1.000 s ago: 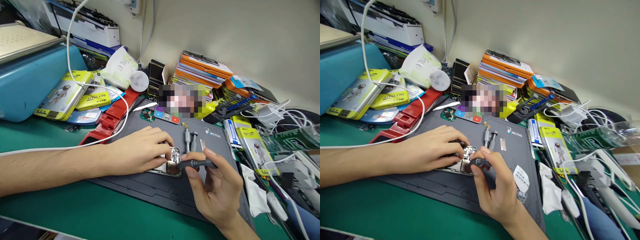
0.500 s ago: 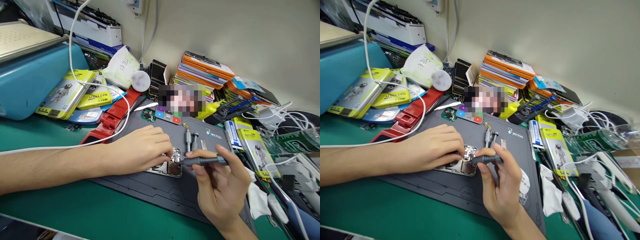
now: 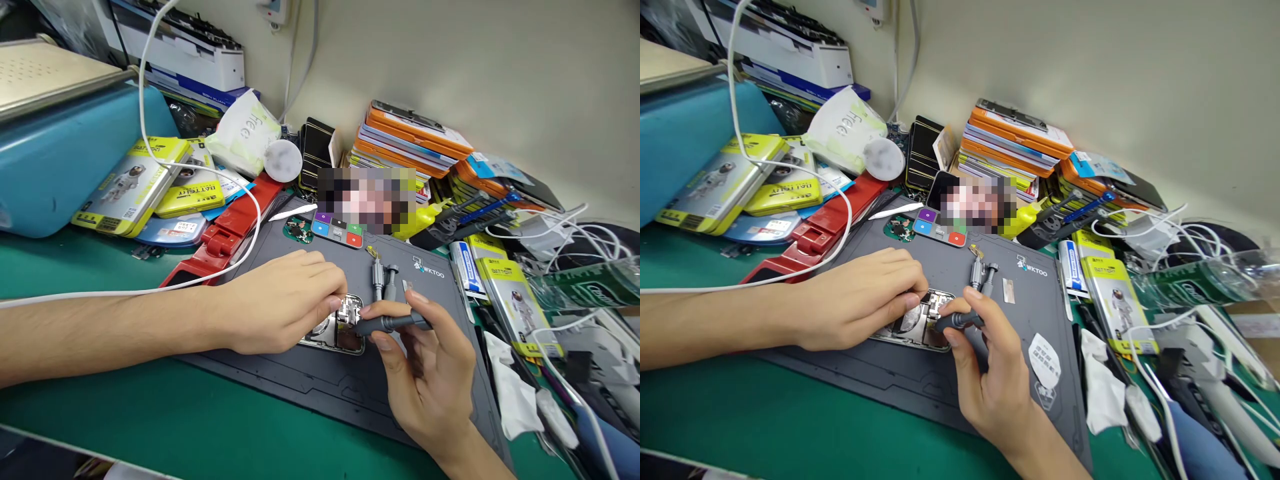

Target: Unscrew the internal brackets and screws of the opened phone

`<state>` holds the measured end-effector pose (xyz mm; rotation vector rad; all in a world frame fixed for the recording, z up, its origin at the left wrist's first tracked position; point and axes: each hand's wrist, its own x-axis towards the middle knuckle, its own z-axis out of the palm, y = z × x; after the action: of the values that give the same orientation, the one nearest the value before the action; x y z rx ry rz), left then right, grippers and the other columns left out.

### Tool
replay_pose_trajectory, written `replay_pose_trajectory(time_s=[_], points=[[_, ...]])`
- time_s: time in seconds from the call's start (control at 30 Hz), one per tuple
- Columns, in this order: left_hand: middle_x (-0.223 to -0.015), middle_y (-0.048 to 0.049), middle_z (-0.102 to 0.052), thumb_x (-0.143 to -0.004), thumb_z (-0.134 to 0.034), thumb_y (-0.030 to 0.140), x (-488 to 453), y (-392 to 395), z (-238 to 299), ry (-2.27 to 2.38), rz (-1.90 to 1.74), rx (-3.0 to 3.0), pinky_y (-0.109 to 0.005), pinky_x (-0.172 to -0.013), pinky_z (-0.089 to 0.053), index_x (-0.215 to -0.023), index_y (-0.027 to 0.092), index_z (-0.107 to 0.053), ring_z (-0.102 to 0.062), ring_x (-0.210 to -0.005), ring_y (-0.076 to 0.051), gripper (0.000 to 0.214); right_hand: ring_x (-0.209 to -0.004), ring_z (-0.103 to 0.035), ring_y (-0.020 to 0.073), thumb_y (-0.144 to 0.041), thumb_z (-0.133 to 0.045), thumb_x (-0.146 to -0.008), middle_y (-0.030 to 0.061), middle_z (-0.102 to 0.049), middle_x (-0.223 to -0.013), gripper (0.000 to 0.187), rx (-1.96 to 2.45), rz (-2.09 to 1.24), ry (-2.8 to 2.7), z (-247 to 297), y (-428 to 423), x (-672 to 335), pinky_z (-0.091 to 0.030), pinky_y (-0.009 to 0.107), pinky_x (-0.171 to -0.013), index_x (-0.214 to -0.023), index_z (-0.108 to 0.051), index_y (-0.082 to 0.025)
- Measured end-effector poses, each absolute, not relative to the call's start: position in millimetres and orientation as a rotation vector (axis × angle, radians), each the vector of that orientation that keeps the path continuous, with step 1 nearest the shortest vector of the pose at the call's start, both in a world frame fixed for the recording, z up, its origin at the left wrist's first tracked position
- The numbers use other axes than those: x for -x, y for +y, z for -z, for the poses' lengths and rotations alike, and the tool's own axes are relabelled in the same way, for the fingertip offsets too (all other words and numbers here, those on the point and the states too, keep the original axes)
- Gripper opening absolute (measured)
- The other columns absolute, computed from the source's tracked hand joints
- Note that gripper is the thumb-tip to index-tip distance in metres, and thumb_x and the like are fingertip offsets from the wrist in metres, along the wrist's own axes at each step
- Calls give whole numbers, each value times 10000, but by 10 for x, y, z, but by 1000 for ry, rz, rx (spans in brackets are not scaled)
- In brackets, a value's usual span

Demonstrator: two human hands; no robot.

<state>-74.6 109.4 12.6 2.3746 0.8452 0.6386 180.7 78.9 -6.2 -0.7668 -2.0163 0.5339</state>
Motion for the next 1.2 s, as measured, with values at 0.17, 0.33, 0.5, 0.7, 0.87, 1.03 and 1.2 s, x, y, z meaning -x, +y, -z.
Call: replay_pose_trajectory(time_s=[0.17, 0.33, 0.5, 0.7, 0.87, 1.03, 1.2], points=[[-937, -52, -650, -1167, -343, 321, 737, 1109, -129, 851, -643, -2401, -403, -842, -420, -985, 220, -534, -538, -872, -249, 282, -993, -784, 237, -31, -657, -997, 104, -762, -1151, 698, 787, -419, -2085, 38, 817, -1813, -693, 404, -822, -1615, -437, -269], [-862, -36, -625, -1160, -398, 315, 719, 1108, -116, 860, -636, -2451, -375, -797, -413, -924, 219, -550, -542, -836, -238, 297, -1037, -750, 247, 10, -692, -947, 101, -756, -1217, 736, 720, -295, -2172, -2, 830, -1810, -668, 437, -869, -1588, -491, -291], [-834, -24, -638, -1126, -506, 291, 704, 1095, -80, 868, -634, -2488, -343, -777, -410, -900, 211, -578, -557, -827, -222, 250, -1274, -656, 285, 2, -544, -925, 162, -645, -1427, 781, 595, -401, -2219, -14, 778, -1800, -635, 487, -990, -1665, -395, -199], [-869, -21, -689, -1117, -573, 343, 714, 1114, -32, 806, -680, -2535, -339, -753, -415, -925, 208, -609, -563, -829, -217, 238, -1233, -683, 272, 36, -499, -947, 143, -680, -1418, 752, 659, -390, -2158, 11, 765, -1809, -644, 483, -973, -1648, -431, -225], [-900, -26, -709, -1118, -595, 386, 736, 1124, 7, 747, -688, -2578, -338, -770, -424, -975, 191, -677, -575, -848, -216, 255, -1196, -689, 263, -24, -696, -920, 141, -695, -1364, 811, 654, -343, -2158, 34, 786, -1809, -641, 454, -975, -1656, -410, -212], [-949, -12, -770, -1129, -577, 299, 747, 1123, 0, 703, -715, -2646, -343, -821, -426, -1059, 204, -752, -598, -870, -212, 211, -1100, -747, 204, 81, -691, -917, 108, -734, -1229, 851, 657, -342, -2144, 59, 781, -1775, -656, 384, -953, -1656, -406, -230], [-928, 14, -800, -1088, -660, 255, 762, 1128, -19, 684, -760, -2693, -361, -727, -356, -1074, 219, -786, -598, -797, -197, 132, -1167, -758, 183, 163, -638, -892, 90, -717, -1249, 891, 599, -487, -2019, 70, 754, -1775, -666, 367, -1004, -1648, -392, -239]])
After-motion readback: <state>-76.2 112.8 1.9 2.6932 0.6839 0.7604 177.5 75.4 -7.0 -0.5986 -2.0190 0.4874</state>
